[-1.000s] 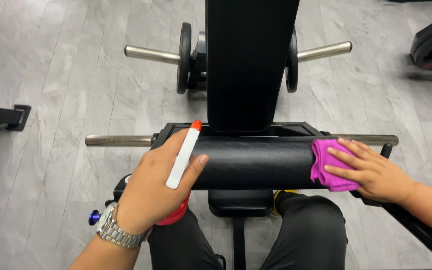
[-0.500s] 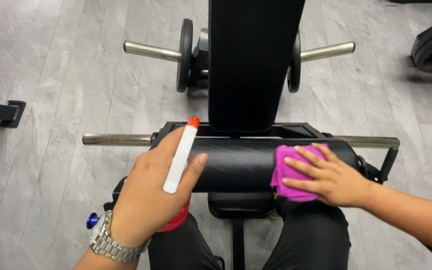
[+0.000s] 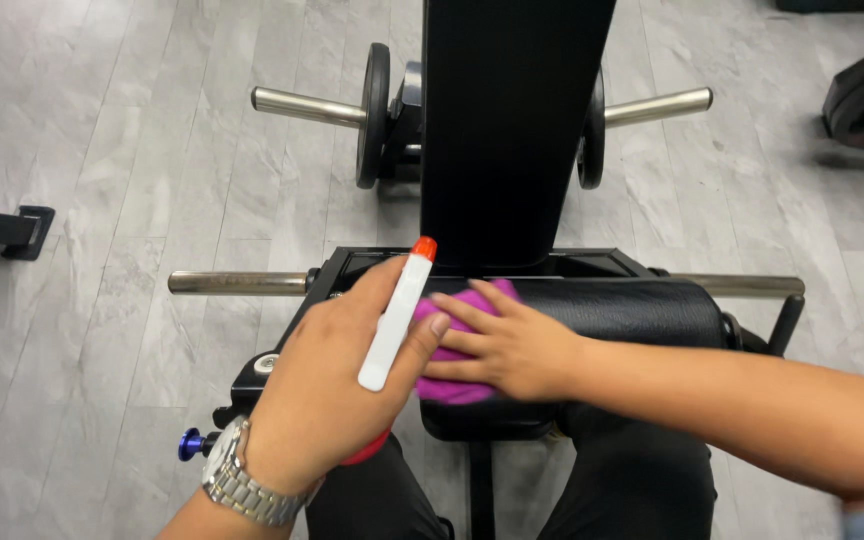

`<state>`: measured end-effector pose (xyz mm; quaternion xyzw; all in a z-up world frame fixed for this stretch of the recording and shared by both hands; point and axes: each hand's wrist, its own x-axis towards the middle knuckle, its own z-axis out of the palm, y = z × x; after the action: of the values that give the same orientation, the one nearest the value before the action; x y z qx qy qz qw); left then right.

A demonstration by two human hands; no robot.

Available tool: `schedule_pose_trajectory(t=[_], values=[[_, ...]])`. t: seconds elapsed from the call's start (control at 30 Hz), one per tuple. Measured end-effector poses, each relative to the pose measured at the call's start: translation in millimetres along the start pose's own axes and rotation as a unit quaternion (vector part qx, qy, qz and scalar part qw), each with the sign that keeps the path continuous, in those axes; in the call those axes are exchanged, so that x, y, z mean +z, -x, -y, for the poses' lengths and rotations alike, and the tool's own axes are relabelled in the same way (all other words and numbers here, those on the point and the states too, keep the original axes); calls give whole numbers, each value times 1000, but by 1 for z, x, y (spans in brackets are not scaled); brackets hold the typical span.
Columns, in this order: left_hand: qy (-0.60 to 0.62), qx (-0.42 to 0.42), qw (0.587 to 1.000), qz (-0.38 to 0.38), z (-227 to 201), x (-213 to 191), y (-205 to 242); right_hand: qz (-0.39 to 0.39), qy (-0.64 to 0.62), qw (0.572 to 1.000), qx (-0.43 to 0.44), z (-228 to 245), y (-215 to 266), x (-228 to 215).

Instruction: The person wipes down a gym weight machine pad with a cloth after spraying it with a cleaning solution.

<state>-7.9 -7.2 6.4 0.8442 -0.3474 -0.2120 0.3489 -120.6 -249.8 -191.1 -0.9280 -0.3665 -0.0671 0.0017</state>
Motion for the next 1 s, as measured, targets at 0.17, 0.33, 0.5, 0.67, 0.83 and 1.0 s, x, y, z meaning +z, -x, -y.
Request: schedule_pose_trajectory(t=[0.17,0.33,0.5,0.67,0.83,1.0], values=[[21,70,997,-34,7,2,0,-65,14,998,19,7,-94,34],[28,80,996,-43,10,-8,8,-80,-18,996,24,17,-98,34],[10,84,994,-71,21,-1,4,-86,-9,996,-3,0,-80,23],[35,60,997,-32,9,-9,8,-40,-12,999,-30,-10,-8,2],[32,48,998,-26,11,-10,6,13,59,998,26,-16,128,-37],[24,55,998,-8,12,-6,2,22,82,994,72,-8,134,-51]])
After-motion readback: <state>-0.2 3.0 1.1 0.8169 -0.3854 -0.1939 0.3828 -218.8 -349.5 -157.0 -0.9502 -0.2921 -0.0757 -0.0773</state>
